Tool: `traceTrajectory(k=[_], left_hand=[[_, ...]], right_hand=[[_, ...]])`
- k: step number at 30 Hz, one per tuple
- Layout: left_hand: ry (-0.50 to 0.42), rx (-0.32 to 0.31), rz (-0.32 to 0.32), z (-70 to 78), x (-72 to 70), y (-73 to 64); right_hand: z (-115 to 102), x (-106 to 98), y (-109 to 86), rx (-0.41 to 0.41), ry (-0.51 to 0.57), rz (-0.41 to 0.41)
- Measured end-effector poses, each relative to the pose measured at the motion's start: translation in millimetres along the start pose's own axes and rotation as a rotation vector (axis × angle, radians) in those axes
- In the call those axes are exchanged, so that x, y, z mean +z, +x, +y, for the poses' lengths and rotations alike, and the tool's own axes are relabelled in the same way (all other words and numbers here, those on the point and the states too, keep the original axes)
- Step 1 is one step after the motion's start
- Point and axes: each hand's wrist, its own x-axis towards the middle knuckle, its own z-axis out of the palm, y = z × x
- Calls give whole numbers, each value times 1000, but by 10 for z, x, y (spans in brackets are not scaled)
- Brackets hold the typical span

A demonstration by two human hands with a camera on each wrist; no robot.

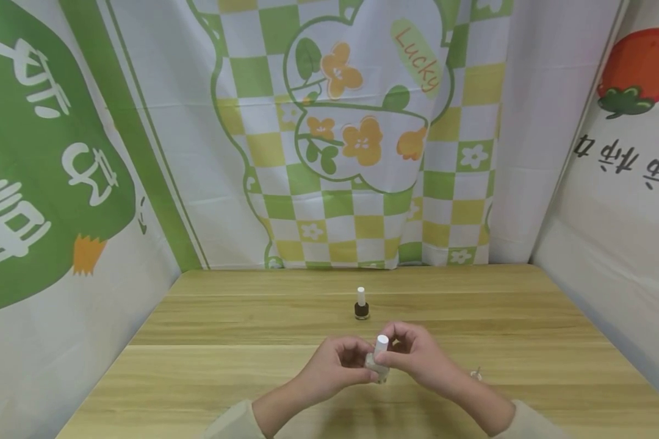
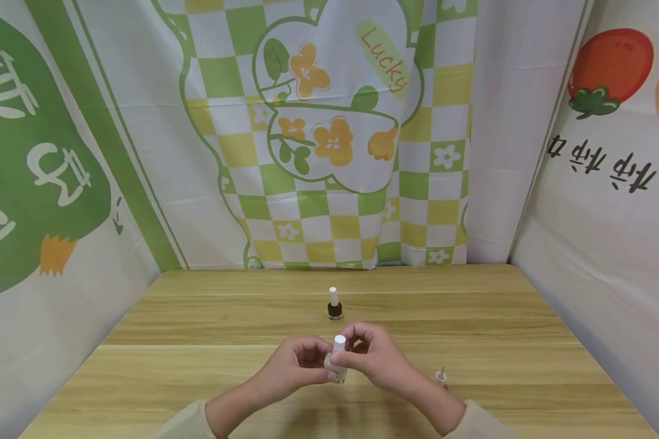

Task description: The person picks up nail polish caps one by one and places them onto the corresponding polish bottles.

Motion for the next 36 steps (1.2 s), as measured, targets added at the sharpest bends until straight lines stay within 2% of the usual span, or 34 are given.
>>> traceTrajectory(k=[8,16,25,36], left_hand=[[18,-21,21,5,-6,4],[7,-14,33,42,-15,-6],[-13,18,5,45,-15,-14],[1,8,11,57,-8,-16]], right_hand=[[-28,5,1,33,-22,19],[-28,-96,-21,-55,6,-62],[-23,-128,1,-152,84,-173],[-29,-78,-13,-113,37,-99]])
